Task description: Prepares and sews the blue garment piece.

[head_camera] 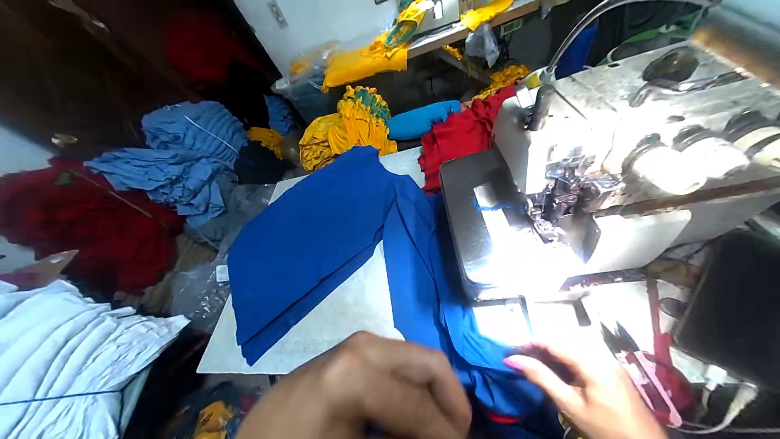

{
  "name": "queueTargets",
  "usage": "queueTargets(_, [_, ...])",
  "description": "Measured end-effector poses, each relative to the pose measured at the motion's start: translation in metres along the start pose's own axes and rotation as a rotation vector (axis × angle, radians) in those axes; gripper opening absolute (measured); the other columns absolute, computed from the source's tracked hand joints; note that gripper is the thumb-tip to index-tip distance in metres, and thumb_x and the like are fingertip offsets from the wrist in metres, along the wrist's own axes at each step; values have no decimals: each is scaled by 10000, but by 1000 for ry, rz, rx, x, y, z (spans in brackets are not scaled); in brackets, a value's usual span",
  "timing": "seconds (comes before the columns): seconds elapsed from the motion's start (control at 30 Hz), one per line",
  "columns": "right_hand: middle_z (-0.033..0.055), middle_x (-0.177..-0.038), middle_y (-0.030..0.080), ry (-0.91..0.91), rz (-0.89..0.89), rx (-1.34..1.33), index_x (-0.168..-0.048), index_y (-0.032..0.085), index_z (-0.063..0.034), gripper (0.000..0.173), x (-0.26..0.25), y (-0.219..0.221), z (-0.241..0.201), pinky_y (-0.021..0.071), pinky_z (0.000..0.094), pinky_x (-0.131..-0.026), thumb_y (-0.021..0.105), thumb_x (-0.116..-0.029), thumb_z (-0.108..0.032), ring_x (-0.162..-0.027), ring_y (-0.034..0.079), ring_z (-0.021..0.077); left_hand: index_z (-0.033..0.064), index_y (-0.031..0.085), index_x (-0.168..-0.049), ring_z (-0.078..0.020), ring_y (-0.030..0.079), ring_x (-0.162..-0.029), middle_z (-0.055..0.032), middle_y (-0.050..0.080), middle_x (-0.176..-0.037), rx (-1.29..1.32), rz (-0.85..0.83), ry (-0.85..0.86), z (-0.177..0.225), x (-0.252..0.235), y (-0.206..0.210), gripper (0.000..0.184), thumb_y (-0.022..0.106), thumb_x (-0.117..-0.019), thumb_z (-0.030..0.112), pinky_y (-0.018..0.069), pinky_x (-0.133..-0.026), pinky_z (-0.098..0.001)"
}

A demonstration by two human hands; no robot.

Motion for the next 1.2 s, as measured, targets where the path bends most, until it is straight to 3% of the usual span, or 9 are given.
queueTargets(0.13, [123,-898,703,-126,-18,224,-986,764,-92,630,-4,36,-2,559,488,-637,579,-886,-686,-796,691,291,111,809,-923,-80,629,-1082,-99,649,-1340,-351,83,-314,-105,18,22,170,654,-938,180,512,-926,-244])
queueTargets(0.23, [123,-858,678,-205,-68,291,-950,753,-90,302,-7,50,-11,558,467,-611,680,-897,-378,-774,687,316,32,790,-901,-170,667,-1097,-122,720,-1151,-389,119,-354,-148,24,28,172,620,-924,47,525,-969,-304])
queueTargets(0.3, [88,-819,689,-264,-4,156,-926,740,-82,161,-19,42,-24,558,377,-599,628,-959,-193,-725,688,227,21,772,-870,-109,690,-980,-73,742,-985,-388,284,-223,-136,12,14,171,608,-914,13,560,-885,-252])
queueTargets(0.4, [74,-942,721,-297,133,-234,-1040,703,-8,192,-48,-5,-64,534,181,-839,565,-1052,-140,-904,662,43,120,775,-925,-30,679,-991,57,724,-1033,-452,571,9,-62,-28,-26,120,659,-957,114,589,-862,-205])
queueTargets(0.47, [0,-927,731,-195,257,-379,-997,712,9,151,-60,-31,-81,520,100,-845,598,-1022,-86,-899,641,-77,121,770,-953,-28,658,-1038,69,703,-1082,-461,609,151,-30,-54,-37,99,678,-971,154,571,-900,-189])
queueTargets(0.7, [-74,-763,725,608,-70,-954,-927,668,-109,104,-29,-4,-17,593,250,-712,663,-914,-5,-720,697,33,55,757,-839,-58,663,-1045,-20,705,-1079,-328,537,-122,-134,-83,-14,48,751,-797,33,583,-863,-212])
queueTargets(0.87, [-66,-826,733,548,21,-1003,-915,684,-110,171,-47,-15,-32,587,219,-757,565,-978,-4,-790,692,17,59,739,-793,-34,646,-944,-2,682,-956,-389,486,-8,-92,-93,-18,20,752,-802,72,556,-792,-171])
queueTargets(0.97, [-90,-970,739,241,95,-904,-1051,712,-96,92,-51,-26,-39,574,213,-850,662,-974,-84,-917,683,-1,-5,704,-926,41,645,-874,2,717,-892,-81,267,127,-37,-96,-16,116,654,-964,93,537,-786,-129])
queueTargets(1.2, [-100,-809,701,230,178,-529,-948,739,-146,115,-59,-19,-14,564,169,-693,648,-955,-217,-760,663,-22,13,739,-1008,-41,673,-775,-24,737,-888,-117,486,-322,-113,-96,-18,103,717,-912,-14,566,-707,-201])
Point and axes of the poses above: each hand's wrist, its own x-axis away from the middle knuckle, its own y-axis out of the palm, z = x × y, the point moved 2 cm from there along -x, towards the middle knuckle
